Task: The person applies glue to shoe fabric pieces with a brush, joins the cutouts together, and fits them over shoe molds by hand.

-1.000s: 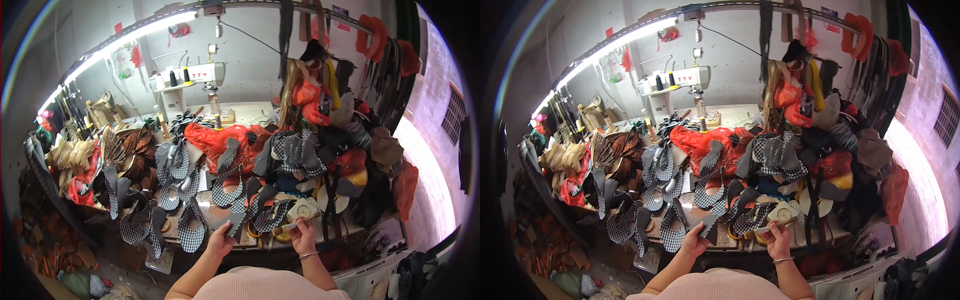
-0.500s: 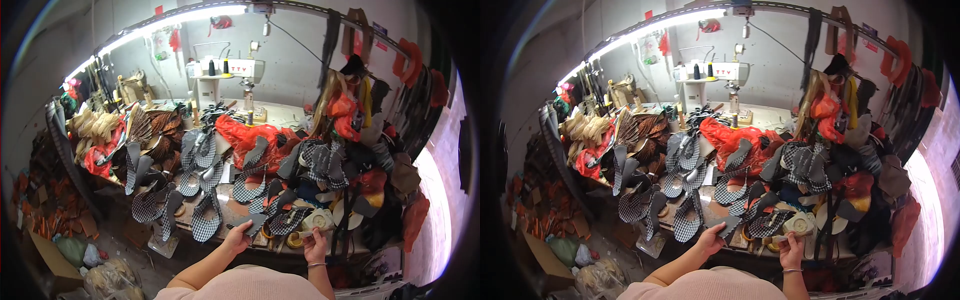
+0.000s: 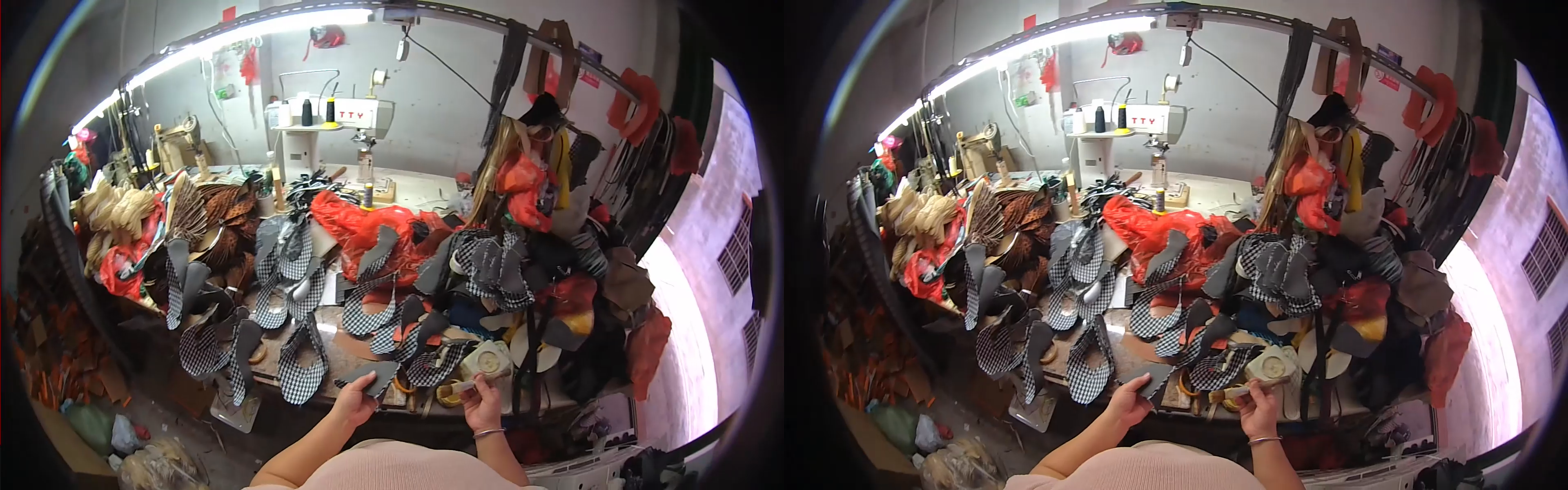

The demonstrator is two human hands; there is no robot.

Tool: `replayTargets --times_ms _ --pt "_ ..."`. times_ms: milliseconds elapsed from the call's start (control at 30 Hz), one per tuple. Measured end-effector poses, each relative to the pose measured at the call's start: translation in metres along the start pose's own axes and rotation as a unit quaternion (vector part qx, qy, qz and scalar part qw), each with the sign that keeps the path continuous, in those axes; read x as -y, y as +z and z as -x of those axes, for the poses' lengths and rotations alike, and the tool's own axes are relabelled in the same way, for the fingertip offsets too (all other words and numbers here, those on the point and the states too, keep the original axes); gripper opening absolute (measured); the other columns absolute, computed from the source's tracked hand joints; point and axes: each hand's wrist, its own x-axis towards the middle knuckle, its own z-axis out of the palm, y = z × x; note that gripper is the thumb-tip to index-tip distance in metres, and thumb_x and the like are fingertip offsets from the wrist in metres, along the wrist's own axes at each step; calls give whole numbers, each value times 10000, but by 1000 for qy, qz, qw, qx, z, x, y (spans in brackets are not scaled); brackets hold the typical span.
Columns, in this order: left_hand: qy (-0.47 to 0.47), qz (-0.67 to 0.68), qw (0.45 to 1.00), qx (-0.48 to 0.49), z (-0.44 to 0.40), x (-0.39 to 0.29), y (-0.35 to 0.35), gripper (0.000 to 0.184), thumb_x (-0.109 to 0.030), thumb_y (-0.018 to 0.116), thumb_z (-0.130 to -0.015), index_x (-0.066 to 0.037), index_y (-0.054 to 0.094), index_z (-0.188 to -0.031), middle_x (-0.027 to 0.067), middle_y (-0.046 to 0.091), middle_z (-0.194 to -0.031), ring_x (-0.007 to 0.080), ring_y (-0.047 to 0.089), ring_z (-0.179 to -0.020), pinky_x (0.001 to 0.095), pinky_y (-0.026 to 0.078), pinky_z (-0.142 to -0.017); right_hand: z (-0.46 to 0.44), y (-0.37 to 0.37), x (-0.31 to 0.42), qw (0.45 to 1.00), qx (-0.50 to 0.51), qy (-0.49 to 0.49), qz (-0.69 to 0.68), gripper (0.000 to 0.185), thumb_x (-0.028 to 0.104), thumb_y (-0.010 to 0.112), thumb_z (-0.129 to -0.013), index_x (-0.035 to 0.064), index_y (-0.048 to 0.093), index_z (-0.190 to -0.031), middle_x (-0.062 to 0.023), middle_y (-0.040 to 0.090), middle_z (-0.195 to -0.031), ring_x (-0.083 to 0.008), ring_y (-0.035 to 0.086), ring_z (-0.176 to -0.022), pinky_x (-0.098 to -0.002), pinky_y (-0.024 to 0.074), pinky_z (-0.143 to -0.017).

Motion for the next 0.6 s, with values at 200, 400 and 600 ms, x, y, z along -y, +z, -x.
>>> replayTargets --times_ms 200,400,600 --pt "-3 38 999 -6 -5 5 -9 193 -73 571 -825 2 533 -998 81 610 -926 180 605 -804 290 490 -704 4 2 2 999 17 25 25 69 134 597 -832 102 572 -888 4 583 -831 -128 590 -726 -293 536 -633" --pt "27 71 997 0 -5 1 -19 229 -77 537 -842 26 501 -1043 118 600 -961 215 597 -854 334 494 -757 2 11 3 992 -36 49 107 65 150 584 -842 98 575 -881 -2 585 -809 -143 592 -715 -292 519 -603" --pt "39 106 993 17 -9 -18 -14 190 -46 557 -822 -3 520 -1004 73 594 -955 172 600 -819 285 493 -717 -11 34 4 987 -21 55 152 102 142 579 -844 78 557 -920 -17 586 -843 -142 592 -722 -295 522 -616"
